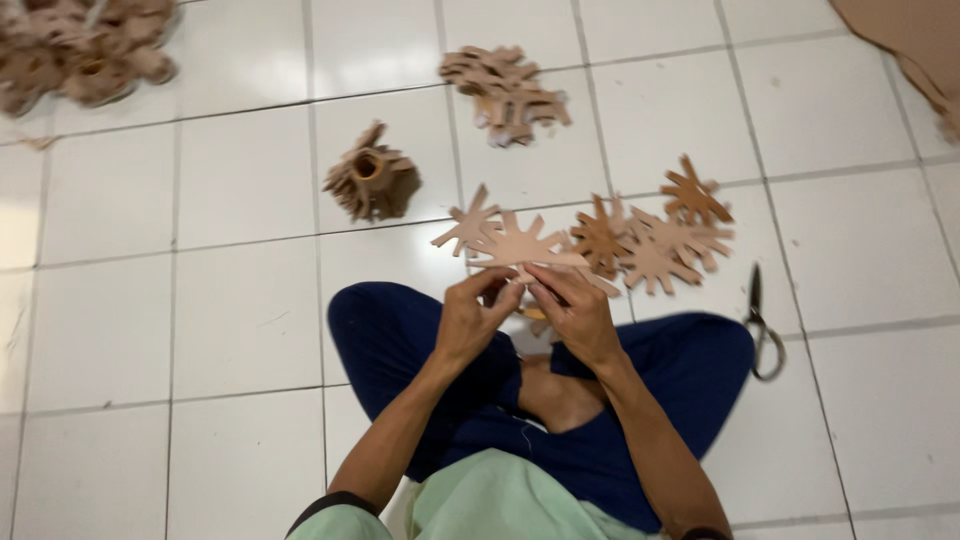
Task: The person sits on a tiled floor and assembles star-shaped craft pieces by hand. They repeatedly pick up a piece, fold or shape it, and place it into a central cylindrical holder, continuing this process throughout the clip.
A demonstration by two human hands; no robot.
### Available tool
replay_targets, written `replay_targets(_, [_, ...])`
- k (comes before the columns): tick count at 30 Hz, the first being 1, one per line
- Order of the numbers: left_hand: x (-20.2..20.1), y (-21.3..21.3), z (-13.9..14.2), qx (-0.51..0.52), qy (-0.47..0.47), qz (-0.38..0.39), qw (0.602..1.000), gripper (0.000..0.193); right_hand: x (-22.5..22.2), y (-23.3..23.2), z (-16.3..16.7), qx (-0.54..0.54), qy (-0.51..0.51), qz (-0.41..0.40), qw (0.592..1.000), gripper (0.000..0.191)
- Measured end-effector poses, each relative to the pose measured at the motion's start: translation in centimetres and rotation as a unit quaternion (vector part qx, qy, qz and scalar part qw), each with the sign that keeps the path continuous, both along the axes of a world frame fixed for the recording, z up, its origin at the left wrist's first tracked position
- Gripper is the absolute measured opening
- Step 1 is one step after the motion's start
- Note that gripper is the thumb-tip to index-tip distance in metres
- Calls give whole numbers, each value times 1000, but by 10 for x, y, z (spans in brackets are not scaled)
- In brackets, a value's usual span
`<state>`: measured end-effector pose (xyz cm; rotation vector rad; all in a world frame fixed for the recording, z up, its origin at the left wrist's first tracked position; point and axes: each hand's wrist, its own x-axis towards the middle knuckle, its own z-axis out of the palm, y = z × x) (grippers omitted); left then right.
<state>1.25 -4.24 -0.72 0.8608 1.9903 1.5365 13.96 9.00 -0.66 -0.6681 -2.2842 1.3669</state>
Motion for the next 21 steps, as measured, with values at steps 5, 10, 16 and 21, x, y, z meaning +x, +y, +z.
replay_targets(5, [-43, -13, -9, 25, 25, 112, 993, 29, -3, 5, -28, 91, 64, 31, 993, 46])
replay_targets(10, [-161, -7, -24, 161, 38, 251, 954, 36, 15, 15, -51, -17, -13, 11, 1000, 47])
replay_targets(16, [-235, 13, -69, 2, 120, 307, 944, 35, 29, 10, -76, -133, -101, -4, 986, 47])
replay_targets(21, [-221, 15, -92, 2, 185, 373, 909, 35, 33, 10, -90, -182, -109, -8, 977, 48])
